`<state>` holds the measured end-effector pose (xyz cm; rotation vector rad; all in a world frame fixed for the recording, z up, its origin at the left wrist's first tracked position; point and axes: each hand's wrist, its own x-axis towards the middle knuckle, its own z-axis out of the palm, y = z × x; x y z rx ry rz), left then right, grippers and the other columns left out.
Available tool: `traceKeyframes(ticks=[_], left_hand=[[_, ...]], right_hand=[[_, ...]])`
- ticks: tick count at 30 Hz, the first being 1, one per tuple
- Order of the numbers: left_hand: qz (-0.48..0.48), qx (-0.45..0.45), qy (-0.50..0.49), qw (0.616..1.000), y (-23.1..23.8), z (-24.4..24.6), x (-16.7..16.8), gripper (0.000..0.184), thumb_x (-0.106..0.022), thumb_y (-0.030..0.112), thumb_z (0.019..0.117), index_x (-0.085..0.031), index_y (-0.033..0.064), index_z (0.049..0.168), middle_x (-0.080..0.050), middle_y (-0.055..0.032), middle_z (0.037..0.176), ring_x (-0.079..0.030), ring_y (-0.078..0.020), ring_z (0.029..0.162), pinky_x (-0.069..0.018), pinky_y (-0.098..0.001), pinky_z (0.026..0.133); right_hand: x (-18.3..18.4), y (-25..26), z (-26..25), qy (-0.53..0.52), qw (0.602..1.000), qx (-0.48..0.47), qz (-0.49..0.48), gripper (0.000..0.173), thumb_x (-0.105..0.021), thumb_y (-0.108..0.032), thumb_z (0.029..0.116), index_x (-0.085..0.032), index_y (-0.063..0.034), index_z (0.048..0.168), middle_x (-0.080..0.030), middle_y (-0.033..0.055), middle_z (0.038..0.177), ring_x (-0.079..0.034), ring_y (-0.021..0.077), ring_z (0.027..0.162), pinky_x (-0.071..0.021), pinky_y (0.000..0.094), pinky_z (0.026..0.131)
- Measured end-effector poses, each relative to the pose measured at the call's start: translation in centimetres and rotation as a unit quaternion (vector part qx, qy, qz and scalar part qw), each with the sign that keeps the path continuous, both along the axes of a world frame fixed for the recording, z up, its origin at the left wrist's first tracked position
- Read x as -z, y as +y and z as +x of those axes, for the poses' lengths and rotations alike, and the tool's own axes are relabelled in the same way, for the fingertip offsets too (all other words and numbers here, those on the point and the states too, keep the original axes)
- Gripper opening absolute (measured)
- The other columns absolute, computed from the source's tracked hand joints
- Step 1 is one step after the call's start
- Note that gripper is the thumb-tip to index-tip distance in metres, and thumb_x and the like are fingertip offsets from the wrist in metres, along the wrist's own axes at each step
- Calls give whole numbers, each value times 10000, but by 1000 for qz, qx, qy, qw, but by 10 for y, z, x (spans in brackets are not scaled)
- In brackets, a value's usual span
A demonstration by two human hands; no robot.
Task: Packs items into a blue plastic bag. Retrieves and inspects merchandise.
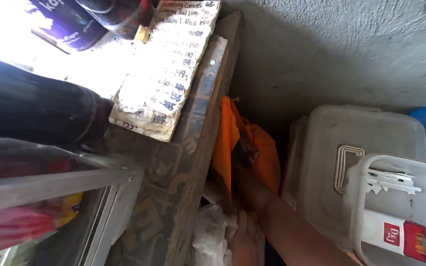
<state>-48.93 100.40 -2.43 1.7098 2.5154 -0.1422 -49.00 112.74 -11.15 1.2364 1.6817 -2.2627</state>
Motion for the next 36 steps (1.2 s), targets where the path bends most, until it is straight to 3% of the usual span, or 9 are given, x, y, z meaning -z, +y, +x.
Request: traceKeyframes(ticks=[3,6,10,15,20,25,28,32,36], left_hand=[[29,-23,-37,999,-3,2,11,173,-705,22,768,-757,-25,927,-728,-180,1037,-729,-295,979,-594,-348,795],[-9,-84,-134,987,3,2,15,246,-662,-42,882,-723,-89,1116,-683,-255,1232,-707,-362,1098,-582,-428,914],[-62,-153,-225,960,8,1,30,340,-542,3,986,-637,-47,1309,-572,-240,1424,-573,-368,1311,-472,-471,1095],[83,-101,-258,957,11,35,-50,556,-673,7,905,-535,-4,1444,-503,-220,1503,-606,-366,1267,-560,-473,981],[415,-69,-162,893,-25,98,-106,662,-789,190,835,-541,-23,1410,-566,-258,1410,-589,-358,1287,-518,-455,1056],[465,-159,-247,835,-99,152,-138,668,-792,151,850,-497,-95,1397,-584,-279,1339,-644,-303,1190,-558,-407,992],[549,-226,-351,725,-152,185,-134,470,-615,143,990,-483,-119,1358,-596,-200,1276,-614,-158,1184,-511,-326,1041],[579,-311,-343,672,-209,235,-114,536,-520,352,1065,-449,-84,1369,-610,-161,1234,-551,-135,1212,-400,-375,1109],[619,-353,-343,612,-275,264,-115,579,-610,343,1026,-425,-21,1437,-580,-88,1306,-613,-105,1187,-542,-331,1025]], right_hand=[[40,2,-34,-106,964,-127,209,429,-525,-168,1050,-509,-13,1449,-587,162,1383,-569,233,1290,-452,382,1108],[97,16,-59,-111,964,48,236,489,-600,-260,1014,-549,48,1392,-647,271,1274,-634,389,1195,-495,531,1036],[31,0,7,-21,930,258,262,475,-630,-192,991,-534,125,1332,-601,311,1272,-629,362,1155,-531,478,998],[-57,-19,87,220,833,341,377,602,-493,-102,974,-237,244,1395,-460,334,1423,-553,211,1302,-473,312,1089],[-154,-35,134,457,821,183,289,435,-663,-270,961,-444,-157,1319,-633,-62,1360,-656,107,1199,-569,325,1024],[-188,-85,188,489,840,-57,230,374,-490,-626,1003,-593,-282,1106,-547,-113,1456,-505,61,1351,-465,276,1084],[-176,-130,220,481,842,-132,206,422,-524,-589,1005,-491,-364,1361,-469,-193,1504,-502,-26,1304,-473,199,1031],[-185,-195,268,393,892,-219,41,603,-611,-221,1021,-324,100,1442,-585,43,1322,-582,-7,1186,-510,235,1025],[-190,-249,282,318,917,-241,-17,520,-622,-32,978,-406,87,1435,-677,61,1170,-698,66,880,-620,267,739]])
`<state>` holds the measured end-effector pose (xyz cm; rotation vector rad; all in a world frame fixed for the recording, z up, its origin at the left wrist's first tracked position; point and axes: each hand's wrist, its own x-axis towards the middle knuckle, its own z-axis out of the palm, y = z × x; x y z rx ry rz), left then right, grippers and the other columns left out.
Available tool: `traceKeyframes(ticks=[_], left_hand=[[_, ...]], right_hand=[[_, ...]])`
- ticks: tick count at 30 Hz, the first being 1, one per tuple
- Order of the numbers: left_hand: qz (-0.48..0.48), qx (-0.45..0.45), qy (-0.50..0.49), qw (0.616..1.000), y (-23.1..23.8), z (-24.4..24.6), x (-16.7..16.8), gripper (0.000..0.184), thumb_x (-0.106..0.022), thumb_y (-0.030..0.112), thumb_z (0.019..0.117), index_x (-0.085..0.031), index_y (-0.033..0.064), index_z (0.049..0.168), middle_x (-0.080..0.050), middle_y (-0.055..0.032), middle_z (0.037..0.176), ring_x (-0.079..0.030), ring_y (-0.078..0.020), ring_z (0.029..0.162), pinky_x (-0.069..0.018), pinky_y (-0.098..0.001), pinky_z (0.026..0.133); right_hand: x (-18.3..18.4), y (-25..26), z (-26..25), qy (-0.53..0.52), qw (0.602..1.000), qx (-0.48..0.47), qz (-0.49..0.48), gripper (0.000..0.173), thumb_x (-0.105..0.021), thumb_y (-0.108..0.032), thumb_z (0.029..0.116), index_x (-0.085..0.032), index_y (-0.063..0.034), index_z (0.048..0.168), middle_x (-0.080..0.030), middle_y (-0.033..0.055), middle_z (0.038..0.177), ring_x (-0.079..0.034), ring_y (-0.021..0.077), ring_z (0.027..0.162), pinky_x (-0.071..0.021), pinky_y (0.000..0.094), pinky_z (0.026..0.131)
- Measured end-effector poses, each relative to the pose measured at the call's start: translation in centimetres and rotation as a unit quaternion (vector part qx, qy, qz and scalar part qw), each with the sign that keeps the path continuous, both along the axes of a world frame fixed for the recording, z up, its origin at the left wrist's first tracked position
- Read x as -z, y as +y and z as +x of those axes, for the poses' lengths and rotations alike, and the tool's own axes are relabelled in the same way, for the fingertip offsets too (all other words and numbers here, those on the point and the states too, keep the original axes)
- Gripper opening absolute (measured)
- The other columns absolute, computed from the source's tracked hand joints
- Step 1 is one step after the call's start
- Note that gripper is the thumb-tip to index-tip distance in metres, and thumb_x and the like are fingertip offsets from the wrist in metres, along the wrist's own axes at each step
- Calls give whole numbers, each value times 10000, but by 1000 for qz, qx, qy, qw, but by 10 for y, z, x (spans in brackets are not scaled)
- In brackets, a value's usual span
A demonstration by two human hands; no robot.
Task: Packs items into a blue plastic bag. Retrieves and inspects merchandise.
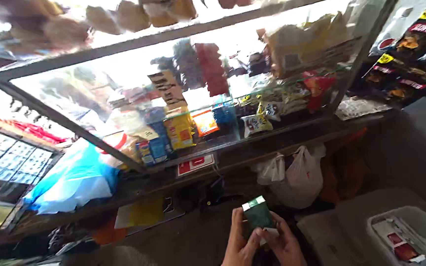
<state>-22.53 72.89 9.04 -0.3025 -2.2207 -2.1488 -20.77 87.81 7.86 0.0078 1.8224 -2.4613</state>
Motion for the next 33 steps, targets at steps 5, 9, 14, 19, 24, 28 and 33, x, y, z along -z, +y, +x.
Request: traceKeyframes(ticks=[5,9,14,19,24,28,33], left_hand=[[112,-83,-38,989,-107,21,-15,345,-679,149,975,-635,5,1285,-742,-20,1071,-715,-87,873,-617,-268,759],[188,-91,-67,976,-176,48,-18,300,-756,226,925,-735,73,1182,-753,-28,1077,-730,-106,897,-628,-287,794],[224,-73,-86,968,-235,68,-20,272,-756,275,921,-768,105,1132,-769,-48,1041,-738,-102,833,-630,-271,737],[273,-76,-91,955,-257,77,-20,225,-747,199,927,-757,79,1118,-764,-52,984,-719,-90,740,-624,-258,678],[289,-83,-67,952,-265,71,-19,283,-734,328,936,-765,105,1108,-761,-19,1029,-705,-60,763,-599,-227,653],[297,-48,-82,950,-269,66,-18,258,-610,191,1005,-721,38,1180,-748,-29,1055,-704,-68,783,-604,-243,691],[292,-164,-139,932,-248,59,-24,261,-438,45,1038,-608,-12,1227,-694,-34,990,-673,-89,780,-592,-250,716]], right_hand=[[6,-73,10,63,995,-70,23,514,-658,-136,986,-500,-12,1459,-689,15,1226,-699,43,914,-616,224,748],[4,-137,27,50,991,-115,-37,501,-626,-135,1011,-481,-26,1478,-683,-4,1277,-694,39,939,-602,208,761],[-4,-180,42,59,988,-137,-24,506,-648,-100,989,-506,8,1462,-637,45,1347,-680,35,909,-595,206,750],[-6,-198,45,1,971,-224,-81,837,-483,-629,996,-325,-47,1576,-593,96,1425,-647,188,1200,-570,378,971],[-18,-207,41,-85,935,-303,-163,488,-604,-470,1000,-628,-138,1357,-716,74,1241,-713,209,1080,-604,386,908],[-32,-215,33,-70,932,-332,-125,727,-672,-530,932,-438,-88,1459,-656,38,1316,-660,90,1067,-553,238,841],[-31,-213,21,30,969,-235,71,840,-685,-518,905,-409,33,1477,-629,45,1250,-634,79,1034,-557,235,794]])
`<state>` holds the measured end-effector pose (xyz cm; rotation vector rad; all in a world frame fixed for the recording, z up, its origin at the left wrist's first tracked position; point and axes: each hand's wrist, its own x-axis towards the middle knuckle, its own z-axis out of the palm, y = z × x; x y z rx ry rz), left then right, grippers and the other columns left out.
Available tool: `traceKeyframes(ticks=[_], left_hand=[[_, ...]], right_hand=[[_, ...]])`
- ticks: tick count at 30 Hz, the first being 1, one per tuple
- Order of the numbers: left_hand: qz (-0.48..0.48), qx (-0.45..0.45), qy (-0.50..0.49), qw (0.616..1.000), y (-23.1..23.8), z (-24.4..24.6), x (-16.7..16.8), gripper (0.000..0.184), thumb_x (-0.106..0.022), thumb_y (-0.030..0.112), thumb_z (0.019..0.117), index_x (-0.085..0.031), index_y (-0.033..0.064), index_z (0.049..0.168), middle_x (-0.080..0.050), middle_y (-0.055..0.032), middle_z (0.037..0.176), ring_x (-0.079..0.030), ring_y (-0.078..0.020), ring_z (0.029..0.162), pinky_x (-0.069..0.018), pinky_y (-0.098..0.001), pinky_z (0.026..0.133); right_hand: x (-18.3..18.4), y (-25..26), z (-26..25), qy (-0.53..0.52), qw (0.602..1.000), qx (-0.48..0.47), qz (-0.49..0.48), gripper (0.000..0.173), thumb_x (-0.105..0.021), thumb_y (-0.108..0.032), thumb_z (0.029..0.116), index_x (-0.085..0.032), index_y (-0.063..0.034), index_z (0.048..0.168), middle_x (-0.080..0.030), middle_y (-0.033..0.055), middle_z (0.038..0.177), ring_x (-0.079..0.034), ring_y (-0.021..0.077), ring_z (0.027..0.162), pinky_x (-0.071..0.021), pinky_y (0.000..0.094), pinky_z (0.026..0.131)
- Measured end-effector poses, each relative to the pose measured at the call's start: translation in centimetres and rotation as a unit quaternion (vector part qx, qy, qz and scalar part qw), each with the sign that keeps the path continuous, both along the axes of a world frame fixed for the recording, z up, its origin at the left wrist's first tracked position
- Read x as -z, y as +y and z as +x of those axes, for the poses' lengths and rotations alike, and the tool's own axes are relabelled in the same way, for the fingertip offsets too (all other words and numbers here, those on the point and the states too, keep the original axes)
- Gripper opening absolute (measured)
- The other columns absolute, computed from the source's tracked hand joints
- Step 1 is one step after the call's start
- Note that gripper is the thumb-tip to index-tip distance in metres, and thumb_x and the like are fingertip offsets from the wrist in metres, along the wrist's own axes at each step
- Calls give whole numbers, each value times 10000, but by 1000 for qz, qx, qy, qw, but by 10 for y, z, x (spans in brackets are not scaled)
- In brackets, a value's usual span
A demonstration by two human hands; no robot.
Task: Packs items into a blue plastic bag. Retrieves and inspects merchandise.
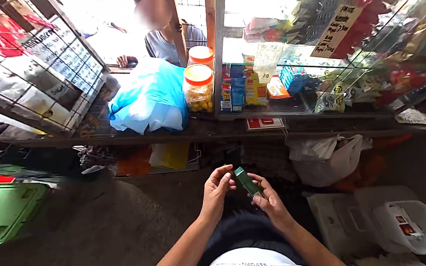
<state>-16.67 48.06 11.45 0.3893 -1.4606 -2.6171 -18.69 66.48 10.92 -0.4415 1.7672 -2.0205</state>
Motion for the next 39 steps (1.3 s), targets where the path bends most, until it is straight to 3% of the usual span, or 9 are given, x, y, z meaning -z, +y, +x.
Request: traceKeyframes(ticks=[3,6,9,14,18,25,31,35,39], left_hand=[[39,-25,18,999,12,-2,-2,275,-386,133,1064,-604,19,1187,-693,-23,908,-679,-91,749,-598,-249,695],[-7,-39,3,999,23,-10,-5,242,-627,75,962,-582,5,1189,-676,-11,914,-676,-86,760,-601,-248,703],[-19,-67,-37,997,33,-19,-7,273,-679,-39,887,-591,-6,1143,-665,-13,897,-680,-96,781,-612,-262,735],[42,-70,-31,996,39,-25,-3,225,-635,-110,902,-643,-34,1113,-732,-80,951,-734,-164,848,-632,-333,823],[20,-79,-58,995,44,-30,-3,262,-638,-110,908,-657,-64,1165,-745,-77,912,-734,-154,804,-630,-317,798],[87,-25,-20,996,43,-33,13,434,-609,-69,911,-565,-54,1342,-723,-34,906,-708,-125,799,-613,-307,800],[131,-87,-126,979,40,-42,8,371,-461,-60,1009,-502,-36,1377,-717,-45,870,-732,-147,767,-632,-331,818],[172,-114,-144,968,22,-55,1,295,-381,-33,1053,-535,-16,1304,-660,-5,824,-690,-84,716,-621,-250,755],[147,-95,-117,978,-4,-53,9,306,-403,-72,1032,-607,-21,1254,-664,-13,813,-650,-55,648,-588,-187,639]], right_hand=[[6,2,-6,100,987,70,106,775,-744,-342,861,-448,54,1457,-597,134,1303,-623,106,1127,-558,260,926],[12,4,-11,246,941,128,194,732,-795,-242,783,-529,23,1411,-594,192,1283,-606,158,1164,-535,270,966],[16,8,-20,359,888,167,233,699,-797,-235,775,-552,-32,1397,-565,175,1240,-594,154,1148,-528,221,945],[16,20,-32,411,850,182,276,675,-784,-229,787,-547,-76,1400,-544,166,1231,-583,157,1134,-514,203,946],[19,27,-36,421,840,180,293,693,-791,-212,766,-548,-81,1402,-549,184,1238,-596,190,1129,-536,235,925],[13,38,-36,290,920,151,217,710,-804,-212,765,-556,-21,1402,-569,161,1257,-576,145,1176,-515,229,975],[3,55,-34,129,987,39,85,734,-776,-252,821,-488,43,1428,-578,139,1344,-587,122,1215,-525,261,1006],[0,80,-41,64,982,-154,92,732,-778,-278,828,-502,15,1439,-574,124,1379,-577,102,1226,-500,272,1036],[2,104,-51,3,979,-114,168,729,-767,-294,800,-519,-28,1432,-591,96,1341,-609,99,1153,-533,273,960]])
